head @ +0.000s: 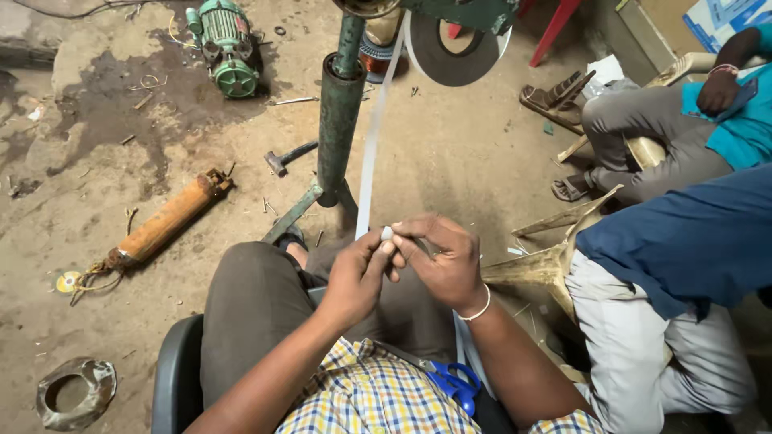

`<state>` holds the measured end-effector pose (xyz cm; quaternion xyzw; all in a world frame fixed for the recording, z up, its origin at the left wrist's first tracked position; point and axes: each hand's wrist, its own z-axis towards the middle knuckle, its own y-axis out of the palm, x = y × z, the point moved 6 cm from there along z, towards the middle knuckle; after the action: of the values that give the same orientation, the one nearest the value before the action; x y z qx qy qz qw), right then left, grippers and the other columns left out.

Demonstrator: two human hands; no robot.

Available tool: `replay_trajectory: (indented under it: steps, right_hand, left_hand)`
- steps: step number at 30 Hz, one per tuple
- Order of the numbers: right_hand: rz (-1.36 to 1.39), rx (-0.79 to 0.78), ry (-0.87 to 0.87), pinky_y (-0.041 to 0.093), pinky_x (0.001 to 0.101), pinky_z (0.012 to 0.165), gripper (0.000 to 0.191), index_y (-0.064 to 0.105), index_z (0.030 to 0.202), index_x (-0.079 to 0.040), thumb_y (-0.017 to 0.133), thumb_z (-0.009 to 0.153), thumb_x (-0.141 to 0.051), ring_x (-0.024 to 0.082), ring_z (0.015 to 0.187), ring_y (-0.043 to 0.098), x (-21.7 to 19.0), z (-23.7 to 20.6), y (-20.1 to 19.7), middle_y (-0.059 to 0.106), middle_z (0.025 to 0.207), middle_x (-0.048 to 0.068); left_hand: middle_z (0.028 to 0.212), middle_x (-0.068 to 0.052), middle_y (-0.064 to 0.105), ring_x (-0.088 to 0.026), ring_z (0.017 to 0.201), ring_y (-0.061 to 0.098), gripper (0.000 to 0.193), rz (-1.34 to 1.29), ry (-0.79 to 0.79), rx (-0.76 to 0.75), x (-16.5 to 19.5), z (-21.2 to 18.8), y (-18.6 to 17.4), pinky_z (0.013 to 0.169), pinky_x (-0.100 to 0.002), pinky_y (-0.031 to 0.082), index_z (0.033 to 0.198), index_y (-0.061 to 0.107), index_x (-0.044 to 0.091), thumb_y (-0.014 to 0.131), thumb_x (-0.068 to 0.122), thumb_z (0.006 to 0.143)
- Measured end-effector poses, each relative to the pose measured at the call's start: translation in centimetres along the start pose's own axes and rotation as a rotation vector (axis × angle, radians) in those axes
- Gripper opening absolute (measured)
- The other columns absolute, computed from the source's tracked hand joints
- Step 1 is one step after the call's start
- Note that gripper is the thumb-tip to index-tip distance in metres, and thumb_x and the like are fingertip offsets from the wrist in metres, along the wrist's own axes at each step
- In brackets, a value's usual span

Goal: The person sits on a chair and cuts a continuous white strip fed from an overhead machine into shorter pieces using scissors, working over their lap and letting the cut pieces accumulate on their legs before reaching up to the machine again.

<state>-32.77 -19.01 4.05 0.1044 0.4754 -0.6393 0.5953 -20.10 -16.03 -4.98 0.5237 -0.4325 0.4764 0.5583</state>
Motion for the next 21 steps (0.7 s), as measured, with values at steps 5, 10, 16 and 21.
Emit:
replay_trajectory:
  steps: [5,10,16,21]
  right_hand:
    - [0.248,-0.063,0.162,0.055,0.0264,0.083,0.032,0.066,0.122,-0.003,0.074,0.091,-0.006,0.012,0.094,0.069,2.0,-0.3,1.5,0.07,0.109,0.004]
    - [0.583,-0.198,0.312,0.049,0.0303,0.1,0.05,0.056,0.135,-0.007,0.076,0.09,-0.012,0.011,0.112,0.06,4.2,-1.5,5.6,0.063,0.122,0.0]
    - [0.419,-0.326,0.346,0.052,0.028,0.093,0.033,0.071,0.125,-0.001,0.073,0.093,-0.01,0.01,0.103,0.064,6.3,-1.5,4.7,0.073,0.117,0.003]
    - [0.424,-0.363,0.491,0.053,0.0266,0.088,0.032,0.071,0.123,0.0,0.073,0.092,-0.01,0.009,0.099,0.065,7.1,-1.3,3.8,0.075,0.111,0.003]
  left_hand:
    - [0.092,-0.004,0.066,-0.01,0.076,0.062,0.021,-0.085,0.063,0.024,0.7,0.5,-0.6,0.071,-0.026,0.051,0.112,0.064,0.001,0.049,0.014,0.107]
    - [0.108,-0.011,0.068,-0.021,0.097,0.068,0.023,-0.573,0.126,0.207,1.9,1.2,-3.5,0.088,-0.037,0.057,0.113,0.059,0.002,0.046,0.021,0.11]
    - [0.121,-0.012,0.068,-0.027,0.109,0.068,0.02,-0.888,0.243,0.374,3.0,1.5,-8.4,0.101,-0.046,0.054,0.118,0.056,0.009,0.049,0.025,0.108]
    - [0.109,-0.005,0.063,-0.023,0.102,0.063,0.015,-0.993,0.429,0.342,3.4,1.4,-12.3,0.105,-0.049,0.051,0.125,0.057,0.015,0.055,0.025,0.114]
